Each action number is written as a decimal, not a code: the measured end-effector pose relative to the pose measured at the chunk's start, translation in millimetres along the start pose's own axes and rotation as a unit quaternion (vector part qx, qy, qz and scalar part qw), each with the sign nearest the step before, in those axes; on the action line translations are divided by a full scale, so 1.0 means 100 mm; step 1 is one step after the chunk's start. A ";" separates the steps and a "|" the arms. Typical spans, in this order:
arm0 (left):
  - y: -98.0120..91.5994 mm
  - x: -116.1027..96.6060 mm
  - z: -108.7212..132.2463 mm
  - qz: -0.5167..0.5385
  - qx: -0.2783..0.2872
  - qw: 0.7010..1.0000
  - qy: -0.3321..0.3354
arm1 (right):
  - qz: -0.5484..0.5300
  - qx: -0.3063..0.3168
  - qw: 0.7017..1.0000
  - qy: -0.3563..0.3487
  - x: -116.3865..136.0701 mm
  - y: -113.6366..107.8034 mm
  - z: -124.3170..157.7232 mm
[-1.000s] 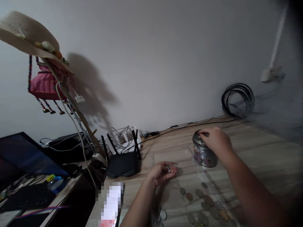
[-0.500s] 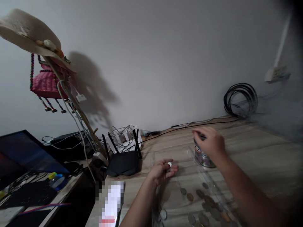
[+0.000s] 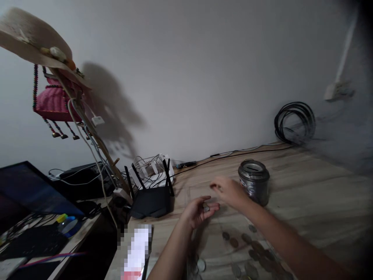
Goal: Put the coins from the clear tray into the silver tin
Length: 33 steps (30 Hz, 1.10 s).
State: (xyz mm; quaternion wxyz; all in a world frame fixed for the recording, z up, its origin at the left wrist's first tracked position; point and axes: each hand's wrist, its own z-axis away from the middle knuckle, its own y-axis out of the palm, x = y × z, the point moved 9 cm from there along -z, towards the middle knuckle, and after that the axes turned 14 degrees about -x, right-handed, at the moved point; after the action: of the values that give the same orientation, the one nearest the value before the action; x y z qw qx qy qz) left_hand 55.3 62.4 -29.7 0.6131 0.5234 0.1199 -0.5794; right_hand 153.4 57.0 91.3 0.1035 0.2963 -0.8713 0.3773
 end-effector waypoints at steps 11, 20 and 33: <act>-0.02 -0.01 0.00 0.038 -0.003 0.999 -0.010 | 0.236 -0.169 0.942 0.169 -1.20 -1.16 -0.07; 0.08 -0.09 0.07 0.088 0.028 0.996 -0.007 | 0.078 -0.135 0.988 0.001 -0.14 -0.59 -0.11; 0.07 -0.06 0.02 0.085 0.034 0.996 -0.003 | -0.011 0.063 0.998 -0.011 0.18 0.13 0.09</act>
State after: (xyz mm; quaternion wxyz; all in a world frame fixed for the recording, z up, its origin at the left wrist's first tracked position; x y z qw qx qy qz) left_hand 58.3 62.7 -20.1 0.6429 0.5503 0.0533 -0.5302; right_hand 131.7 49.3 84.7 0.0791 0.3163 -0.8436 0.4266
